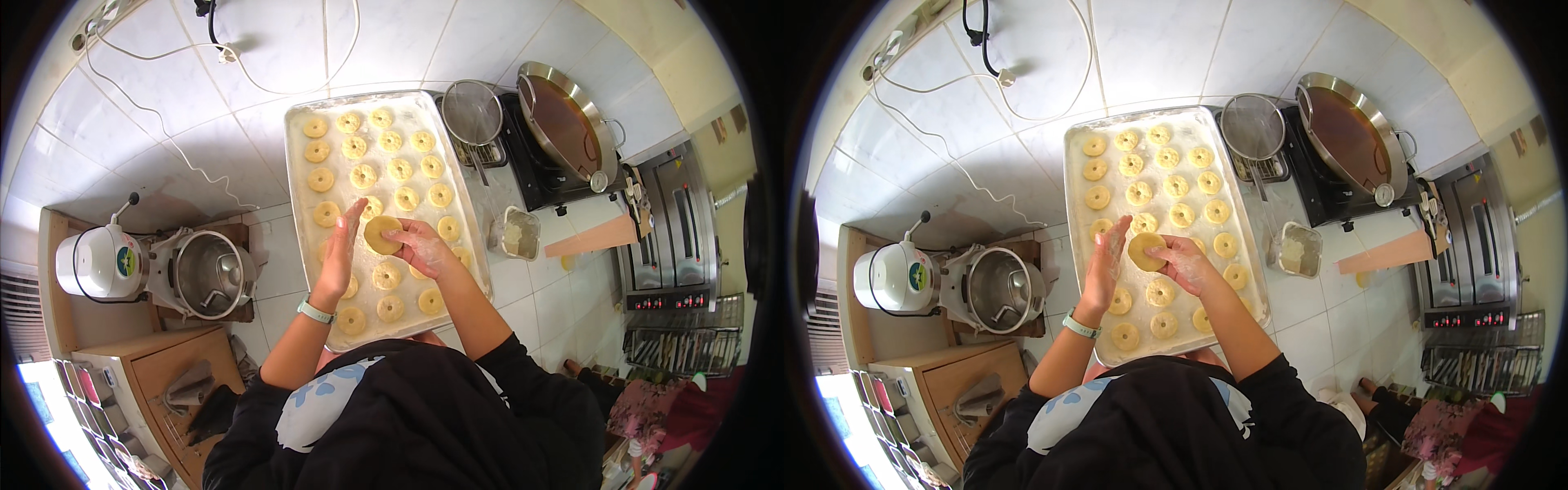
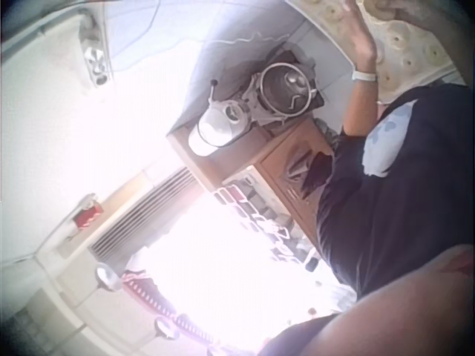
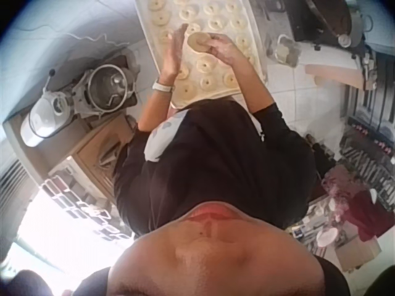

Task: The person shapes dough pieces into rings on a large baking tray by hand, occasionally dipping their fingers into a small container of flour.

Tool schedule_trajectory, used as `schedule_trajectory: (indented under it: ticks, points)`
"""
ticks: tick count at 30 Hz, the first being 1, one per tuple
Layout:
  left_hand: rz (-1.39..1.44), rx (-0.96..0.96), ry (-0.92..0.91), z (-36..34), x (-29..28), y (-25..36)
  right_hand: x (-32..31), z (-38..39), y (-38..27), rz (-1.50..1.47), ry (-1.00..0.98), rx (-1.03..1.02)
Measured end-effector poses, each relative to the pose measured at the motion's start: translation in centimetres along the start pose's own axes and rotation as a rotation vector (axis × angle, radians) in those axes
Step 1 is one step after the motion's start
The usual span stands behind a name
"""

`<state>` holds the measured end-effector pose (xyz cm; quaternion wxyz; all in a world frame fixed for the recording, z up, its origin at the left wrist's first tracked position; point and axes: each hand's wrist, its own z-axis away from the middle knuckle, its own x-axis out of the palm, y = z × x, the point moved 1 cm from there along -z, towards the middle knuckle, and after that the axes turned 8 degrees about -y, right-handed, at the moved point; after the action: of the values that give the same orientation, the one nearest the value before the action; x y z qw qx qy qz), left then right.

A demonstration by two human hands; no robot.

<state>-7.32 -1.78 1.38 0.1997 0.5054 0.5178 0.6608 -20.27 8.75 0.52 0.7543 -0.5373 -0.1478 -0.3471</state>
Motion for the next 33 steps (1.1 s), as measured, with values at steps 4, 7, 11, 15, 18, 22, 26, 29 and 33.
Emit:
schedule_trajectory:
  ticks: [4, 7, 11, 15, 18, 22, 26, 29, 33]
  points:
    - [-0.074, -0.082, -0.180, 0.3, 0.2, -0.7, 0.6, -0.1, 0.1, -0.012, 0.026, -0.025]
    - [-0.172, 0.018, -0.198, 0.2, 0.5, -0.3, 0.8, 0.3, -0.3, -0.045, 0.013, -0.047]
    - [-0.627, 0.116, -0.157, 0.1, 0.3, -0.5, 1.6, 0.5, -0.6, -0.154, -0.048, -0.010]
    - [-0.698, 0.188, -0.159, -0.3, -0.6, -1.7, 0.1, -0.1, 0.3, -0.310, -0.151, -0.045]
    - [-0.681, 0.182, -0.177, -0.9, -1.5, -2.2, 0.4, -0.8, -0.1, -0.288, -0.150, -0.025]
    - [-0.594, 0.135, -0.156, -2.9, -0.3, -0.9, -0.3, -1.3, -2.9, -0.184, -0.069, 0.030]
    - [-0.731, 0.123, 0.130, -2.7, -3.0, -1.1, -6.6, -5.9, -5.8, -0.042, 0.091, 0.037]
    - [-0.620, 0.014, 0.424, -1.5, -5.4, -1.8, -12.2, -12.1, -11.2, 0.156, 0.302, -0.045]
    - [-0.450, -0.065, 0.762, 1.0, -7.8, -4.2, -22.4, -22.3, -17.1, 0.350, 0.356, -0.253]
